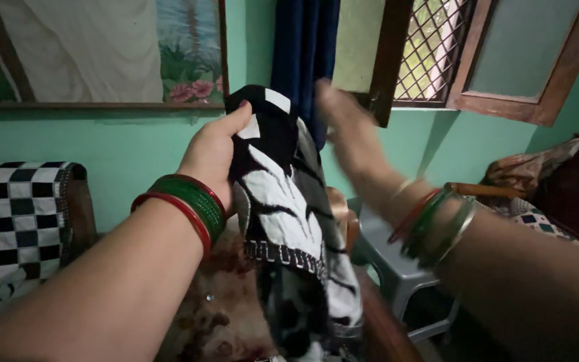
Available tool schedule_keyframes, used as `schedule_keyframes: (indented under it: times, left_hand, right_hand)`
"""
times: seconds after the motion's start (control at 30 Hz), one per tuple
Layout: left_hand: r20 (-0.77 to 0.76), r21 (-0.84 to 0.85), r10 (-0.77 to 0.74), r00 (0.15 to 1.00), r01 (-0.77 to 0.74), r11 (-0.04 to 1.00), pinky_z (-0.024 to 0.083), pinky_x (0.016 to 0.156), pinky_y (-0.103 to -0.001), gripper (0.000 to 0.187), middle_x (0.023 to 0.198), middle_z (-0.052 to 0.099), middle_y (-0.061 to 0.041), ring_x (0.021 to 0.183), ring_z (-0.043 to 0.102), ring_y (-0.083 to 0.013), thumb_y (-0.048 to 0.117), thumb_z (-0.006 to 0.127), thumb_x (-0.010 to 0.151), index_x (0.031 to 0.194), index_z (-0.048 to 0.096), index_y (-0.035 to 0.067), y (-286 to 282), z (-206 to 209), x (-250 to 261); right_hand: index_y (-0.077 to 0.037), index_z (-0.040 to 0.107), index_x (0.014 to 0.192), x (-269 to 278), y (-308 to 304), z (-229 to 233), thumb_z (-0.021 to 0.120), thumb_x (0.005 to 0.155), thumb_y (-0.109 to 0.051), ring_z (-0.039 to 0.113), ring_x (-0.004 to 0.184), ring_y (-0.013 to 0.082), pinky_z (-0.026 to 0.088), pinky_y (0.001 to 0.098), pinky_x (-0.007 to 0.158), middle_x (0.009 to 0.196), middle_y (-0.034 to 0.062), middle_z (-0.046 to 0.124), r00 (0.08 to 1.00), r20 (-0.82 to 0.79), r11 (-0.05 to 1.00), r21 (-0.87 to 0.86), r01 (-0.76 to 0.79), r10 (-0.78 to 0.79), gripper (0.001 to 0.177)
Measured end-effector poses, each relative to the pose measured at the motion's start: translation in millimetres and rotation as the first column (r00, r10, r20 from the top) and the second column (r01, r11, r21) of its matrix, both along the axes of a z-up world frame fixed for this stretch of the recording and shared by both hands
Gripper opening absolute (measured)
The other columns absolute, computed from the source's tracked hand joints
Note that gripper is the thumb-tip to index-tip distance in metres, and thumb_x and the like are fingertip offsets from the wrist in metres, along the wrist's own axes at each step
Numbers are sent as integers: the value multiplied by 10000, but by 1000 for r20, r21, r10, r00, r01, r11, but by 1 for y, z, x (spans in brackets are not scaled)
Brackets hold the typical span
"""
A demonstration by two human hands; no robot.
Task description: The person adjusts and fits patterned covers onto the backs of wooden armchairs by hand and smooths the fabric.
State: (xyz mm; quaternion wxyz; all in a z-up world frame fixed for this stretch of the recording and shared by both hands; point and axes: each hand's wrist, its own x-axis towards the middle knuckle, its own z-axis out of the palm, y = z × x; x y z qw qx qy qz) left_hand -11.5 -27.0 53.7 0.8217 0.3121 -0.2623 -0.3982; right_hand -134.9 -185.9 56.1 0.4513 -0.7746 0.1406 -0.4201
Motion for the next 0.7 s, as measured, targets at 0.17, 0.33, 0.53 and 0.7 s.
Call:
schedule_keyframes:
  times: [0.17, 0.33, 0.53, 0.7]
  left_hand:
    - [58, -49, 55, 997, -53, 997, 584, 863, -419, 238, 1007, 771, -81, 908, 718, -256, 272, 657, 921, 1061, 709, 85, 0, -3, 4]
    - [15, -36, 101, 995, -101, 994, 582, 866, -435, 231, 984, 757, -91, 882, 710, -272, 278, 667, 934, 1054, 708, 85, 10, 3, 7]
    - [42, 18, 174, 984, -175, 984, 585, 870, -428, 244, 1013, 775, -84, 891, 726, -257, 280, 666, 923, 1063, 722, 88, 5, -4, -5]
    - [16, 48, 145, 989, -145, 988, 577, 853, -441, 274, 1018, 764, -94, 884, 712, -275, 303, 671, 907, 1068, 716, 87, -3, -13, -18]
  right_hand:
    - [-131, 364, 1637, -16, 22, -93, 345, 1046, -603, 371, 1468, 289, 330, 464, 1146, 1634, 126, 397, 894, -367, 948, -84, -306, 256, 757]
    - [-124, 410, 1582, -20, -22, -113, 387, 1022, -573, 418, 1442, 287, 377, 463, 1139, 1586, 131, 451, 747, -654, 989, 18, -145, 122, 718]
    - [-116, 466, 1515, -14, -53, -32, 436, 993, -537, 474, 1410, 284, 432, 462, 1131, 1529, 136, 516, 913, -404, 998, 46, -49, 63, 671]
    - [-136, 429, 1527, -22, -14, 4, 401, 967, -577, 451, 1450, 250, 400, 422, 1149, 1564, 109, 494, 963, -246, 992, -43, -120, 106, 713]
